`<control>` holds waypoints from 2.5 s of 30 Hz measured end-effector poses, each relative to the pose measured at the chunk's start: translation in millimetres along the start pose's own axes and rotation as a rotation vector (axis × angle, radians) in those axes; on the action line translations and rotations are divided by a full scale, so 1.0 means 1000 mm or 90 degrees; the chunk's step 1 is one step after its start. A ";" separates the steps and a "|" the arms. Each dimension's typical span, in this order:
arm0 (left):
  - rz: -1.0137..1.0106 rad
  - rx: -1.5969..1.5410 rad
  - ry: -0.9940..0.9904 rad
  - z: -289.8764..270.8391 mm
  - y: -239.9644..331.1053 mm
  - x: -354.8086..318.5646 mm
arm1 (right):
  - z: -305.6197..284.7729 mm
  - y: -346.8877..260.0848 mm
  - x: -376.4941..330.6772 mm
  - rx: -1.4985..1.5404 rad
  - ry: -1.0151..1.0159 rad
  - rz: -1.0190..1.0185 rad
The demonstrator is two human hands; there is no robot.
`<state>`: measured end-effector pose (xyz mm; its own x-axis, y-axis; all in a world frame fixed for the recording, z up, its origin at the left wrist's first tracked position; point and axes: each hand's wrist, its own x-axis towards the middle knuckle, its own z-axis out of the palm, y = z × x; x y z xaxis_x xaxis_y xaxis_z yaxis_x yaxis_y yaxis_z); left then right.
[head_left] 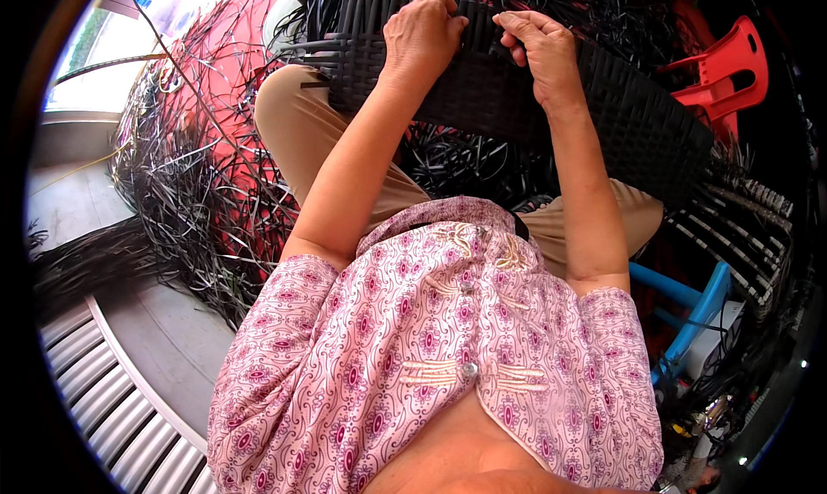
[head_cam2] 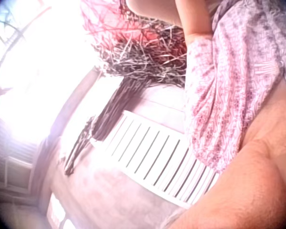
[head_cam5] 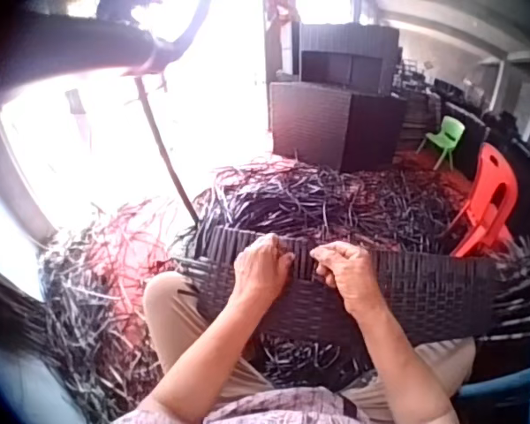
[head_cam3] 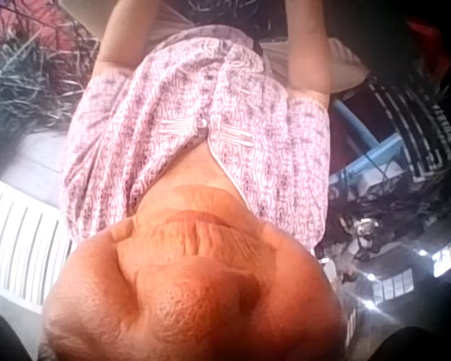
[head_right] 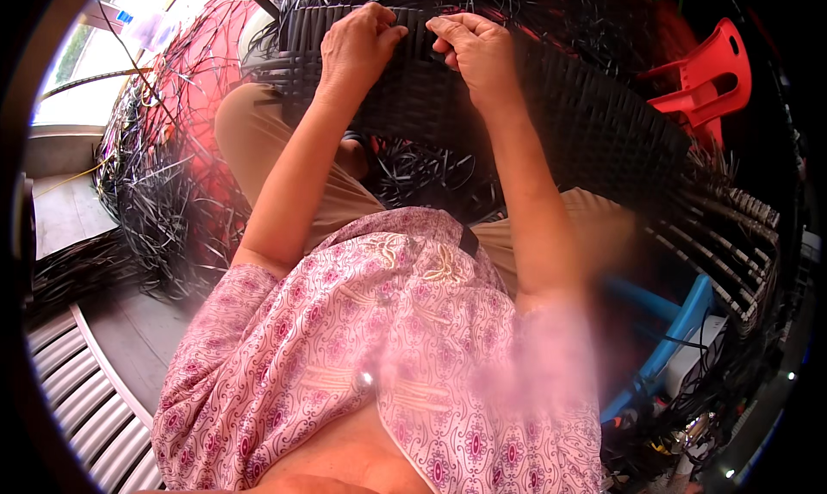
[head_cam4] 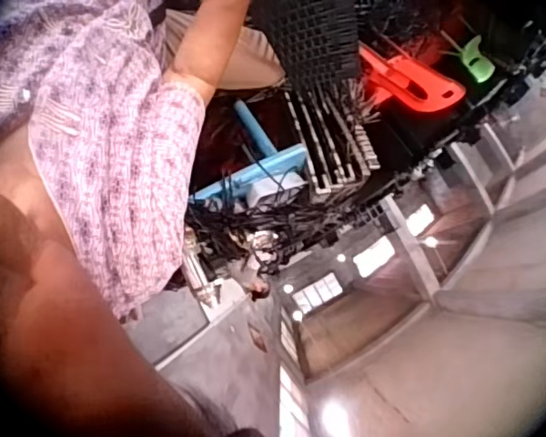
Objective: The person weaves a black plastic basket by hand, interlacing thin black plastic strips through the vertical ribs of the basket frame. They work on the basket while sitting cross-legged on the floor, occasionally lifting and rotating the basket to access different sections.
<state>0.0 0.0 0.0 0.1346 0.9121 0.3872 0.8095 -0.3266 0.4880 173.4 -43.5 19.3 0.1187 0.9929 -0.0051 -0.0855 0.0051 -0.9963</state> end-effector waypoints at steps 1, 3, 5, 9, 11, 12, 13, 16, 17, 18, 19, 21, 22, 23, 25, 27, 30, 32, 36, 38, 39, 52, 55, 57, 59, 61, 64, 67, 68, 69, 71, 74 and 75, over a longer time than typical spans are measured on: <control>0.037 0.011 0.038 -0.003 0.001 0.004 | 0.001 0.002 0.000 0.002 0.004 0.014; 0.166 0.033 0.113 -0.012 0.009 0.019 | -0.004 0.007 0.005 0.028 0.007 0.021; 0.113 0.036 -0.123 -0.027 0.023 0.032 | -0.011 0.019 0.005 0.066 0.003 0.037; 0.054 -0.215 -0.269 -0.025 -0.005 0.057 | -0.007 0.017 0.003 0.054 -0.005 0.036; 0.017 -0.196 -0.331 -0.024 -0.006 0.067 | -0.009 0.017 0.003 0.052 0.002 0.043; 0.053 -0.199 -0.322 -0.023 -0.008 0.071 | -0.009 0.016 0.003 0.061 0.005 0.043; 0.090 -0.201 -0.312 -0.022 -0.011 0.073 | -0.009 0.017 0.004 0.071 0.007 0.043; 0.100 -0.197 -0.312 -0.024 -0.011 0.075 | -0.009 0.016 0.004 0.075 0.013 0.053; 0.086 -0.194 -0.317 -0.025 -0.010 0.075 | -0.009 0.015 0.004 0.073 0.014 0.057; 0.095 -0.198 -0.318 -0.025 -0.013 0.075 | -0.009 0.015 0.002 0.057 0.007 0.055; 0.093 -0.207 -0.318 -0.024 -0.016 0.076 | -0.008 0.014 0.002 0.054 0.006 0.053; 0.089 -0.225 -0.320 -0.024 -0.018 0.077 | -0.008 0.014 0.002 0.047 0.006 0.049; 0.088 -0.216 -0.323 -0.024 -0.019 0.077 | -0.007 0.013 0.002 0.040 0.002 0.054; 0.087 -0.216 -0.323 -0.024 -0.020 0.077 | -0.006 0.012 0.003 0.033 -0.002 0.059; 0.086 -0.219 -0.325 -0.024 -0.020 0.077 | -0.004 0.010 0.003 0.008 -0.010 0.059; 0.081 -0.218 -0.328 -0.024 -0.020 0.077 | -0.003 0.008 0.004 -0.028 -0.020 0.052; 0.093 -0.177 -0.299 -0.020 -0.015 0.073 | -0.001 0.003 0.003 -0.072 -0.024 0.065; 0.089 -0.181 -0.303 -0.022 -0.010 0.070 | 0.003 0.001 0.002 -0.121 -0.017 0.044; 0.231 -0.203 -0.141 -0.015 -0.035 0.067 | 0.011 0.006 0.005 -0.198 -0.037 0.007; 0.357 -0.188 0.092 -0.009 -0.044 0.059 | 0.014 0.004 0.005 -0.225 -0.035 0.017; 0.279 -0.183 0.073 -0.007 -0.041 0.052 | 0.012 0.005 0.004 -0.239 -0.025 0.025; -0.009 0.042 -0.066 -0.004 0.006 -0.007 | 0.012 0.012 0.010 -0.284 -0.015 -0.002; -0.003 0.008 -0.042 -0.003 0.011 -0.009 | 0.014 0.012 0.010 -0.334 -0.019 -0.013; -0.032 0.015 -0.056 -0.004 0.011 -0.010 | 0.016 0.008 0.009 -0.401 -0.027 -0.033; -0.042 0.012 -0.057 -0.004 0.011 -0.009 | 0.015 0.017 0.016 -0.466 -0.015 -0.073; -0.038 0.001 -0.044 -0.003 0.008 -0.010 | 0.019 0.022 0.020 -0.522 0.003 -0.106; -0.049 -0.115 -0.036 -0.003 0.001 -0.012 | 0.020 0.017 0.016 -0.585 -0.008 -0.123; -0.054 -0.141 -0.026 -0.003 -0.001 -0.013 | 0.025 0.015 0.015 -0.667 -0.006 -0.136; -0.058 -0.144 -0.028 -0.004 0.000 -0.014 | 0.027 0.015 0.016 -0.696 -0.004 -0.140; -0.061 -0.147 -0.029 -0.004 0.001 -0.014 | 0.030 0.013 0.016 -0.710 -0.008 -0.124; -0.057 -0.144 -0.028 -0.004 0.001 -0.013 | 0.034 0.009 0.017 -0.738 -0.018 -0.092; -0.047 -0.169 -0.024 -0.001 -0.005 -0.013 | 0.034 0.005 0.021 -0.731 -0.059 -0.107; -0.049 -0.208 -0.029 0.001 -0.009 -0.012 | 0.034 0.004 0.021 -0.741 -0.063 -0.105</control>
<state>-8.2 -8.1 -9.4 0.1117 0.9451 0.3069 0.5934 -0.3112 0.7423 141.7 -18.1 18.5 -0.0370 0.9956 0.0862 0.8838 0.0729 -0.4622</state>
